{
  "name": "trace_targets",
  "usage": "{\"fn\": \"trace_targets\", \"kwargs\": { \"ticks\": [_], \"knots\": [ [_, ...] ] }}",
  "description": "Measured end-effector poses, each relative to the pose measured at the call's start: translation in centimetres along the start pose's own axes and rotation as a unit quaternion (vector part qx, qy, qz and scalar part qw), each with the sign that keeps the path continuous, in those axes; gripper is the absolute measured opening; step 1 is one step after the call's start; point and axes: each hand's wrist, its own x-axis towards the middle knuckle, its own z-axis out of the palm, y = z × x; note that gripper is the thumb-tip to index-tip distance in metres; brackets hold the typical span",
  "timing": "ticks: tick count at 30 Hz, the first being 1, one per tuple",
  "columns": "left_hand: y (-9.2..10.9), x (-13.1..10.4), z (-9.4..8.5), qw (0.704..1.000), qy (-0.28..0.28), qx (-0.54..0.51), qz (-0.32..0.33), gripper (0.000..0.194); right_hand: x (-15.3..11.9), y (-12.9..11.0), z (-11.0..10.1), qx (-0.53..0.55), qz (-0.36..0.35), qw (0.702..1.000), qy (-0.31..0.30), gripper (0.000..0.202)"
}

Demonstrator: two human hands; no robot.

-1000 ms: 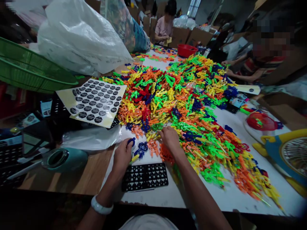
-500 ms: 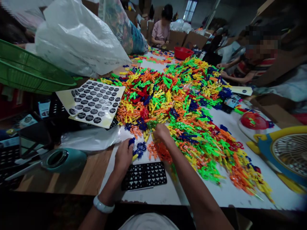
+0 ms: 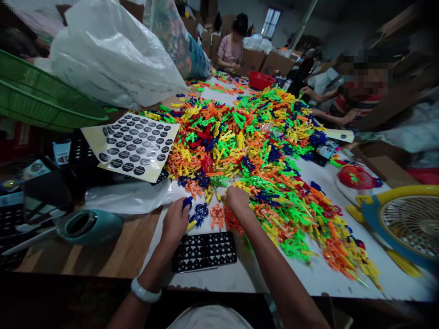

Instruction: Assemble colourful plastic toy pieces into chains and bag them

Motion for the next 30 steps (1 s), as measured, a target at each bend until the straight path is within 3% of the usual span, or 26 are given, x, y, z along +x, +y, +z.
{"fn": "trace_targets", "kwargs": {
  "ticks": [3, 7, 12, 17, 21, 24, 30],
  "knots": [
    [-0.4, 0.0, 0.0, 1.0, 0.002, -0.015, -0.003, 0.031, 0.8, 0.3, 0.0, -0.006, -0.027, 1.0, 0.01, 0.022],
    [-0.6, 0.0, -0.1, 0.999, 0.01, -0.037, -0.017, 0.031, 0.7, 1.1, -0.4, -0.003, -0.124, 0.991, 0.049, 0.028],
    [-0.6, 0.1, -0.1, 0.997, 0.01, -0.068, -0.023, 0.031, 0.8, 2.0, 0.7, 0.029, -0.261, 0.963, 0.052, 0.022],
    [-0.8, 0.1, 0.0, 0.993, 0.016, -0.111, -0.032, 0.032, 2.2, 2.6, 2.0, 0.077, -0.324, 0.936, 0.117, 0.015],
    [-0.7, 0.2, -0.2, 0.985, 0.024, -0.163, -0.056, 0.032, 2.0, 1.7, 2.1, 0.079, -0.377, 0.912, 0.138, 0.02],
    [-0.3, 0.4, -0.8, 0.974, 0.019, -0.217, -0.061, 0.032, 1.1, 0.6, 2.2, 0.068, -0.393, 0.909, 0.119, 0.02],
    [0.1, 0.8, -1.2, 0.953, 0.035, -0.291, -0.076, 0.032, 0.6, -0.4, 2.5, 0.056, -0.356, 0.927, 0.106, 0.014]
  ]
}}
